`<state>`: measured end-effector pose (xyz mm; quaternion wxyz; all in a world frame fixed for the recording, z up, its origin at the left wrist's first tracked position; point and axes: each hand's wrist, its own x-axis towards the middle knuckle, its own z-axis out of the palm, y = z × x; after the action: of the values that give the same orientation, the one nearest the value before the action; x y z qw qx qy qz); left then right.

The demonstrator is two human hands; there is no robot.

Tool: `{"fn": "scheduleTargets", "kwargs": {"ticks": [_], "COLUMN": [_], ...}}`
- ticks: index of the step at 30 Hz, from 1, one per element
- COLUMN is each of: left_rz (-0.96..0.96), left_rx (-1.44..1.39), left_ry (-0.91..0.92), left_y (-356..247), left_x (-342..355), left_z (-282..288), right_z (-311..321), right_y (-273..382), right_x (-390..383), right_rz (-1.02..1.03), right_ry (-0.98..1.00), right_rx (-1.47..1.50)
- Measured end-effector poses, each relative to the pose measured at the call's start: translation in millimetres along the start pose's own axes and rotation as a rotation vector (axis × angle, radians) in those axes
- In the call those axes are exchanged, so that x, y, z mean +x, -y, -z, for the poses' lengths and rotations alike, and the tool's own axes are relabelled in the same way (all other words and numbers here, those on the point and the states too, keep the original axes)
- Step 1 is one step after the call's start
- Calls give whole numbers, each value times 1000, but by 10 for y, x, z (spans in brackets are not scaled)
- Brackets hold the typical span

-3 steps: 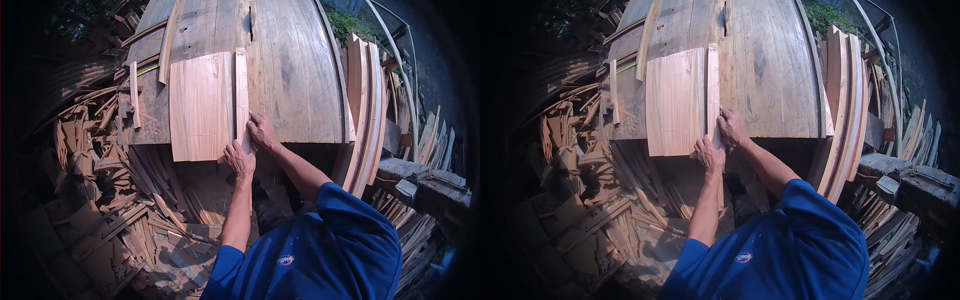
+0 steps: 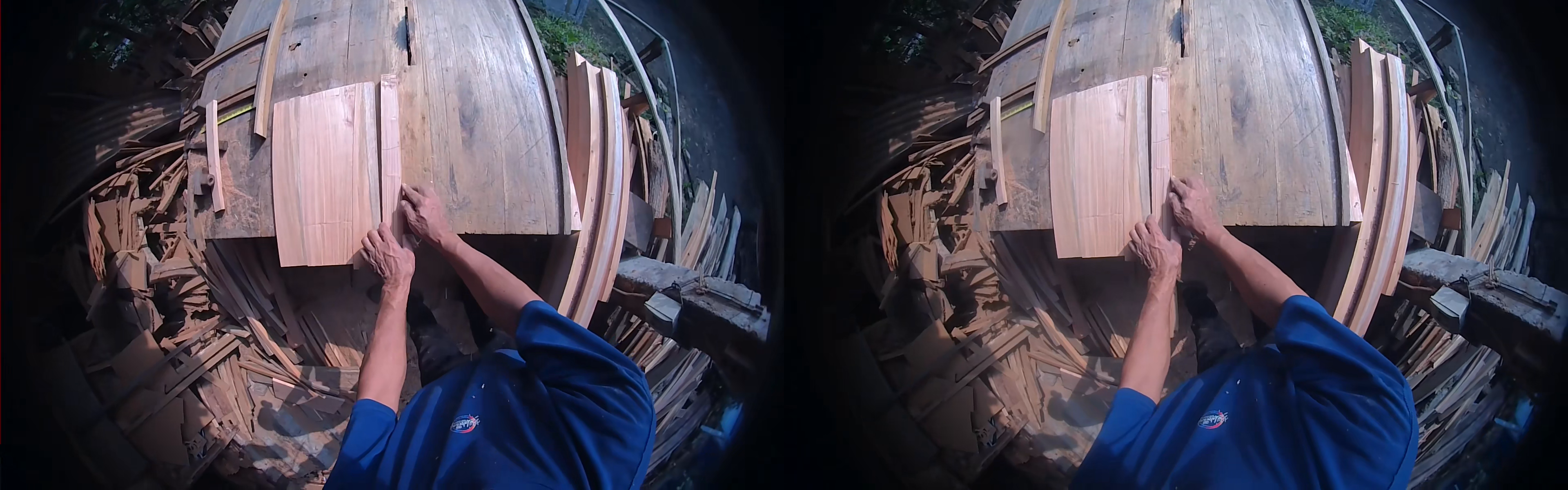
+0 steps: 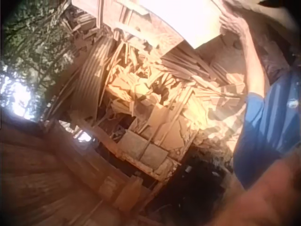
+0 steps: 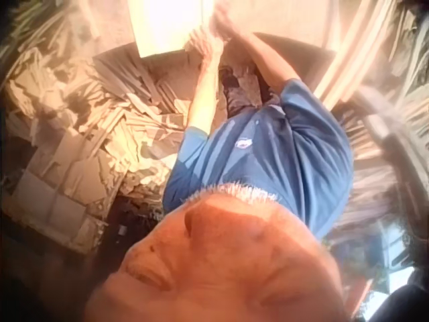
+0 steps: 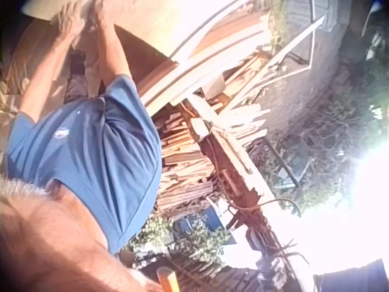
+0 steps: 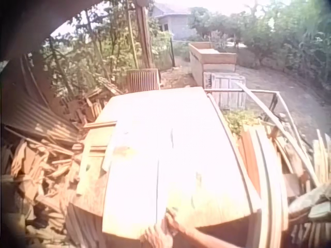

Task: The person marks and organizes pieces of wood on a workbench in a workshop. They use a pencil to mark lines on the wood and sort several pieces by placing them on a pile.

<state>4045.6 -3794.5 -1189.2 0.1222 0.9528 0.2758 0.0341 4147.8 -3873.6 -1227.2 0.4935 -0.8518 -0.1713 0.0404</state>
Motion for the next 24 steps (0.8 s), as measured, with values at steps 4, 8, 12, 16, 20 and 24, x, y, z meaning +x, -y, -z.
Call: {"fn": "scheduleTargets", "kwargs": {"ticks": [4,8,12,16,20,24], "left_rz": [-40,-118,-121,-96,-63,-48], "left_rx": [42,156,196,159,128,166], "left_ry": [-1,15,86,60,90,98], "left_y": [72,43,137,48,-73,-66], "left_x": [353,703,817,820,841,846], "left_z": [-84,-177,-342,-348,-296,-295], "right_z": [-6,33,33,225,475,879], "right_y": [-16,-186,-163,-261,-532,-854], "right_x": [9,40,186,294,390,456], "right_rz": [17,62,-5,16,20,133], "right_ry": [78,110,248,332,-21,-198], "right_rx": [-119,-23,-65,54,-12,-169]}}
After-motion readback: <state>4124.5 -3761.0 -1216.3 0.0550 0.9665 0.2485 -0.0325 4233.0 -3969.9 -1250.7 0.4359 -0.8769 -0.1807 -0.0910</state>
